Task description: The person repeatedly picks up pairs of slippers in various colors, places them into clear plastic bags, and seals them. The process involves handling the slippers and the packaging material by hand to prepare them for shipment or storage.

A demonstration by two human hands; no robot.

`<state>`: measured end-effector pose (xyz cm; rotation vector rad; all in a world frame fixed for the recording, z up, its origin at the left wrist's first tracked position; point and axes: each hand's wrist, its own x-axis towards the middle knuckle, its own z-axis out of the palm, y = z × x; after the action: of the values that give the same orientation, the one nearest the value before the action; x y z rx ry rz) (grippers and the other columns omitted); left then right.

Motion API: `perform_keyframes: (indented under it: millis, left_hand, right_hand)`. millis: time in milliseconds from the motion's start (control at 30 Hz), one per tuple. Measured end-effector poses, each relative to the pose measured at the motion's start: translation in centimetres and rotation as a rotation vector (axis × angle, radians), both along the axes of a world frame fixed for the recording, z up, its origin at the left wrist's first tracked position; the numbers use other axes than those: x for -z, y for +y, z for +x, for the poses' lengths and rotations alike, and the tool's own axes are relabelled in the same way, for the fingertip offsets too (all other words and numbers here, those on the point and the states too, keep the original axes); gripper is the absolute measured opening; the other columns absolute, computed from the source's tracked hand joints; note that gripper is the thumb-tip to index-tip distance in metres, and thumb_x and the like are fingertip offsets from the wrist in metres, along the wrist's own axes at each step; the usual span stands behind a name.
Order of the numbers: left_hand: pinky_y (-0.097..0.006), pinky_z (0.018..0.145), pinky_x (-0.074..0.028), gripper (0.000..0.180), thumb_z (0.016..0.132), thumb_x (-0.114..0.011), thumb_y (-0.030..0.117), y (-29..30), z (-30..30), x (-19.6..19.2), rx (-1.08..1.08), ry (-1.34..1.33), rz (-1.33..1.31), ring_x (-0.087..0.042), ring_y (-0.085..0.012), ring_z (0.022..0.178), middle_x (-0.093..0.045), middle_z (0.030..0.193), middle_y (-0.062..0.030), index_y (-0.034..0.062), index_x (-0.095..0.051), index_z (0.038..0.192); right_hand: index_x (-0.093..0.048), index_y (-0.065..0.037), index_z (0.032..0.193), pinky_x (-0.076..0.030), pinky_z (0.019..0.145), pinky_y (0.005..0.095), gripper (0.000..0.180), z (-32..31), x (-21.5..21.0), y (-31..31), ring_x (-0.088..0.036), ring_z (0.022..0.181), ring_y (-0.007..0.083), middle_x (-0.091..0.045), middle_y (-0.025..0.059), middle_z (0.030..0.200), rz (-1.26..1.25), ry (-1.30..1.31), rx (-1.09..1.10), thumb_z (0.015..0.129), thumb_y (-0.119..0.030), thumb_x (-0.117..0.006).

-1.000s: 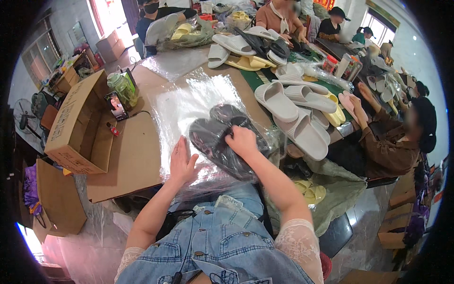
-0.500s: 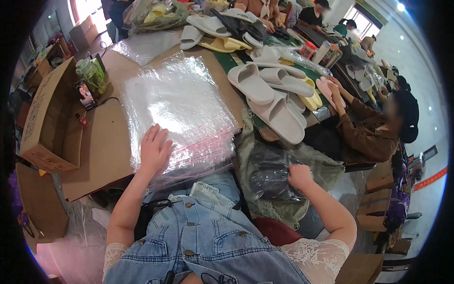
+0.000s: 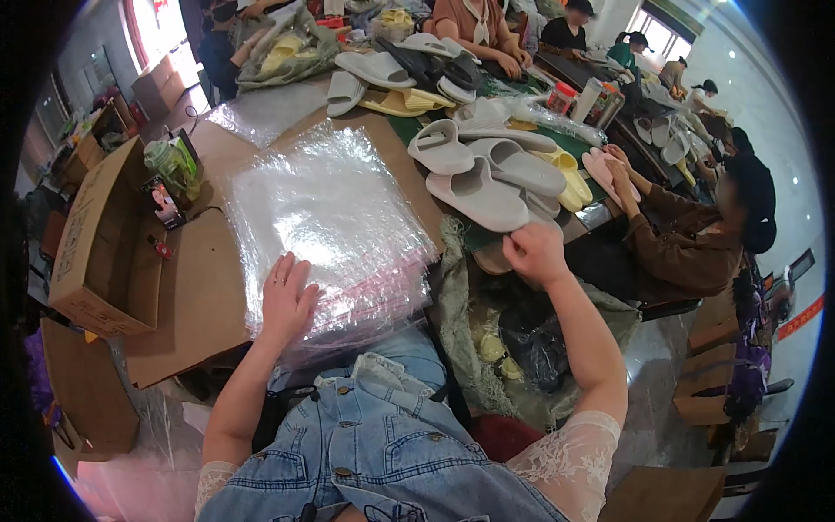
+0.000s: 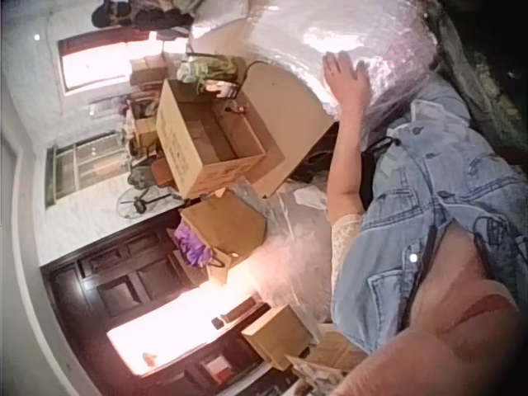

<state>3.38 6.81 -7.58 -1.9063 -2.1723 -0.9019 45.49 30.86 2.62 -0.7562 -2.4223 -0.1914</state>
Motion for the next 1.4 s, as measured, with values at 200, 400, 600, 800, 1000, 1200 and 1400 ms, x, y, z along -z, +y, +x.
perform_keyframes:
  millis: [200,400,600,800,1000,1200,1400]
  left_hand:
    - [-0.052,0.111,-0.034,0.054,0.093,-0.063,0.042,0.2,0.5,-0.3,-0.012,0.023,-0.017,-0.040,-0.0436,0.138,-0.046,0.147,-0.0259,0.0059,-0.059,0.132]
    - [-0.052,0.112,-0.033,0.054,0.093,-0.063,0.043,0.0,0.6,0.3,-0.028,0.024,-0.010,-0.039,-0.0419,0.139,-0.046,0.148,-0.0245,0.0069,-0.059,0.133]
    - [-0.053,0.110,-0.034,0.055,0.093,-0.063,0.043,-0.2,0.6,0.0,-0.026,0.027,-0.011,-0.039,-0.0422,0.139,-0.045,0.148,-0.0247,0.0066,-0.058,0.134]
    - [-0.052,0.112,-0.033,0.053,0.090,-0.065,0.036,0.1,0.9,-0.8,-0.024,-0.006,-0.036,-0.040,-0.0434,0.139,-0.046,0.147,-0.0259,0.0049,-0.058,0.133]
    - [-0.053,0.111,-0.034,0.055,0.091,-0.066,0.041,-0.1,0.7,-1.0,-0.016,0.001,-0.044,-0.039,-0.0438,0.139,-0.045,0.148,-0.0253,0.0072,-0.058,0.134]
    - [-0.054,0.111,-0.034,0.059,0.090,-0.066,0.045,-0.1,0.6,-0.5,-0.021,-0.016,-0.078,-0.038,-0.0438,0.140,-0.043,0.150,-0.0247,0.0085,-0.058,0.136]
    - [-0.054,0.112,-0.033,0.060,0.089,-0.068,0.043,-0.2,0.8,-0.9,-0.023,-0.028,-0.093,-0.037,-0.0437,0.141,-0.042,0.151,-0.0253,0.0075,-0.057,0.136]
  right_hand:
    - [-0.069,-0.003,0.079,-0.049,0.060,0.0425,0.026,-4.4,-0.1,2.0,-0.063,0.063,0.0350,-0.068,0.0154,0.075,-0.682,-0.194,0.013,0.082,-0.028,-0.063]
    - [-0.072,-0.004,0.085,-0.049,0.058,0.0281,0.030,-6.3,-4.0,-3.7,-0.061,0.060,0.0089,-0.068,0.0039,0.069,-1.222,-0.233,-0.133,0.089,-0.033,-0.072]
    - [-0.071,-0.002,0.094,-0.052,0.073,0.0374,0.030,-9.3,-3.2,4.3,-0.066,0.079,0.0254,-0.069,0.0109,0.083,-0.498,0.343,0.110,0.087,-0.031,-0.072]
    - [-0.064,-0.002,0.116,-0.048,0.097,0.0465,0.043,-7.5,-2.1,18.2,-0.060,0.114,0.0363,-0.066,0.0193,0.115,-0.105,0.257,0.620,0.086,-0.031,-0.071]
    - [-0.061,0.000,0.126,-0.048,0.099,0.0481,0.055,-10.0,-1.4,23.8,-0.059,0.118,0.0363,-0.066,0.0200,0.117,-0.214,0.060,0.692,0.082,-0.031,-0.073]
    - [-0.061,-0.010,0.123,-0.051,0.091,0.0468,0.036,-12.8,0.1,26.4,-0.064,0.109,0.0369,-0.068,0.0189,0.113,-0.235,0.010,0.724,0.087,-0.015,-0.062]
    - [-0.071,-0.013,0.103,-0.052,0.084,0.0481,0.023,-15.9,-0.7,23.2,-0.064,0.103,0.0354,-0.068,0.0111,0.105,-0.014,-0.047,0.483,0.085,-0.007,-0.058]
